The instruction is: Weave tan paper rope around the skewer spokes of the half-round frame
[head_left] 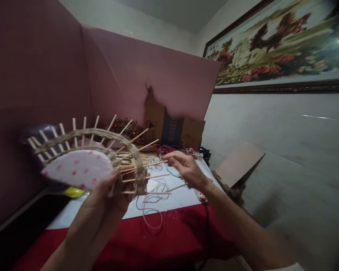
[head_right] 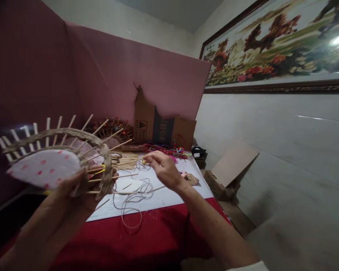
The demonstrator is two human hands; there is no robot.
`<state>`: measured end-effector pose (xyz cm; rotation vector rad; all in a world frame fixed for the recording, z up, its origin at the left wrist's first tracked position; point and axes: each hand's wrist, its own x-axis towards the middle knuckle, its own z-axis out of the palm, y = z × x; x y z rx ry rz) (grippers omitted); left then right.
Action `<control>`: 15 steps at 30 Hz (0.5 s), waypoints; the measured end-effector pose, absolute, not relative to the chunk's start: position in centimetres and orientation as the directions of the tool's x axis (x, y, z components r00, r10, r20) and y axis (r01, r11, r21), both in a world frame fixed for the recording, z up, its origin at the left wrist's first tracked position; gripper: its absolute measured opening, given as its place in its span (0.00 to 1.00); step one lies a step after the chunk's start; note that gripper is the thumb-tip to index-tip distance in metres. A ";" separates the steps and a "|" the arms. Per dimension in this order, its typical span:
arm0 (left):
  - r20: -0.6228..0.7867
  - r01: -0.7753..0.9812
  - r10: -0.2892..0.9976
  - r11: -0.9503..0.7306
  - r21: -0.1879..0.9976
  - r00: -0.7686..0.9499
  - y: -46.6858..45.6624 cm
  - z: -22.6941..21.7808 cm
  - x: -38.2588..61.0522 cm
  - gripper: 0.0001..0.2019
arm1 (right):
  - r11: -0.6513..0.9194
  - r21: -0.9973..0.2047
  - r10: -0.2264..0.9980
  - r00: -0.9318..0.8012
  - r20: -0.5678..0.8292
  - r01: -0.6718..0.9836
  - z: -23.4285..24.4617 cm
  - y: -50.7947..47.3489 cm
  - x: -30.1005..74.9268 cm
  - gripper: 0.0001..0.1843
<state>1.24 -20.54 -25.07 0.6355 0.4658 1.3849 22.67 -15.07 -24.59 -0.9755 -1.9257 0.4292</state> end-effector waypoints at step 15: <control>0.184 -0.679 0.979 -0.074 0.730 0.091 -13.1 -26.3 0.6 0.08 | 0.154 0.176 0.988 -0.147 -0.053 0.972 -30.7 -7.1 22.9 0.15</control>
